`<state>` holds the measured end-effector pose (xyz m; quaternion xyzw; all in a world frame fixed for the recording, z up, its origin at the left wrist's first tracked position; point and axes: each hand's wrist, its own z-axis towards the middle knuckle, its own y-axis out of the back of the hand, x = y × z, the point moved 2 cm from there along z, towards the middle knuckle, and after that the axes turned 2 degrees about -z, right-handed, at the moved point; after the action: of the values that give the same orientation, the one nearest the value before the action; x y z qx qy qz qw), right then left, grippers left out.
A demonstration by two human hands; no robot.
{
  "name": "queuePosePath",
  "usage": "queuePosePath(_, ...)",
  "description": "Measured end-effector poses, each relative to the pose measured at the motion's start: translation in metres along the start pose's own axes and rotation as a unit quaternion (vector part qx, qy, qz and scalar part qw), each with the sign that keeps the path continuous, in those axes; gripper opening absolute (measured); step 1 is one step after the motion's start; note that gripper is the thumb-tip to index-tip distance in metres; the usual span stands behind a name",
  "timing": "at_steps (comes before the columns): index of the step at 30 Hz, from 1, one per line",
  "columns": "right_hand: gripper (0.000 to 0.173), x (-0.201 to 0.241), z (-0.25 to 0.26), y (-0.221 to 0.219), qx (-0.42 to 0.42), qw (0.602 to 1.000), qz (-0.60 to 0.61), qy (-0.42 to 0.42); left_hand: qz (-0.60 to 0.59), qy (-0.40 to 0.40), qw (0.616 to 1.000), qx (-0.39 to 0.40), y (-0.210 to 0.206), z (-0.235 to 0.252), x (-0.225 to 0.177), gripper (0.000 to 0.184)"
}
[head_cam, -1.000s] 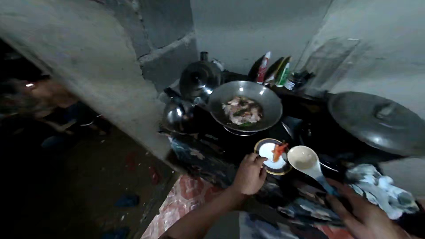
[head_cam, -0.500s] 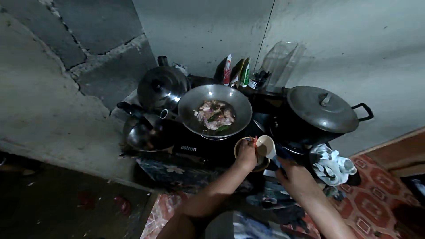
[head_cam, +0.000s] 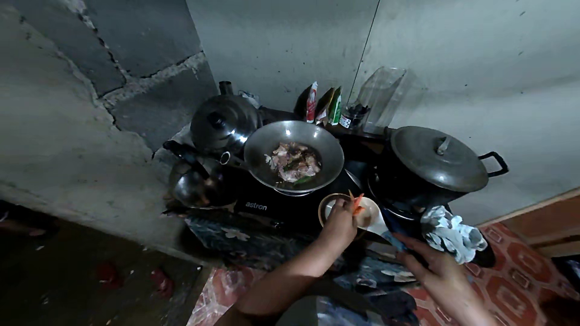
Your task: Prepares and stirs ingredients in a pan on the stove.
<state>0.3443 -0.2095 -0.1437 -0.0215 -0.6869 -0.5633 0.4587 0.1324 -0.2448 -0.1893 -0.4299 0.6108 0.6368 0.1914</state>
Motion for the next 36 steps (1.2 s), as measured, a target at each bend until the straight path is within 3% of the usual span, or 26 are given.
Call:
queuePosePath(4, 0.042, 0.037, 0.028, 0.025, -0.027, 0.995, -0.036, 0.086, -0.006, -0.032, 0.996, -0.079, 0.052, 0.001, -0.024, 0.045)
queuePosePath(8, 0.039, 0.092, 0.088, 0.02, 0.025, 0.986, -0.063, 0.15, 0.022, -0.037, 0.985, -0.165, 0.123, -0.005, -0.02, 0.052)
queuePosePath(11, 0.039, 0.119, 0.134, -0.002, 0.074, 0.975, -0.151, 0.147, 0.022, -0.065, 0.941, -0.331, 0.175, -0.04, 0.013, 0.04)
queuePosePath(15, 0.041, 0.132, 0.187, -0.032, 0.114, 0.952, -0.277, 0.062, 0.023, -0.003, 0.862, -0.507, 0.237, -0.099, 0.079, 0.032)
queuePosePath(18, 0.038, 0.135, 0.211, -0.049, 0.135, 0.945, -0.296, 0.031, -0.029, 0.094, 0.882, -0.461, 0.257, -0.113, 0.12, 0.04)
queuePosePath(20, 0.037, 0.141, 0.218, -0.058, 0.16, 0.949, -0.267, 0.047, -0.048, 0.095, 0.89, -0.443, 0.259, -0.115, 0.132, 0.039)
queuePosePath(24, 0.033, 0.153, 0.212, -0.058, 0.146, 0.964, -0.214, 0.065, -0.045, 0.0, 0.888, -0.457, 0.244, -0.122, 0.136, 0.035)
queuePosePath(29, 0.031, 0.162, 0.189, -0.033, 0.055, 0.974, -0.192, 0.111, -0.135, -0.165, 0.862, -0.459, 0.203, -0.125, 0.12, 0.032)
queuePosePath(32, 0.037, 0.153, 0.175, -0.029, 0.007, 0.964, -0.213, 0.157, -0.21, -0.235, 0.894, -0.318, 0.156, -0.114, 0.094, 0.024)
queuePosePath(34, 0.037, 0.136, 0.169, -0.028, -0.022, 0.968, -0.185, 0.168, -0.21, -0.261, 0.931, -0.147, 0.12, -0.105, 0.075, 0.024)
queuePosePath(36, 0.034, 0.116, 0.161, -0.023, -0.019, 0.991, -0.074, 0.108, -0.188, -0.268, 0.944, 0.048, 0.088, -0.096, 0.059, 0.024)
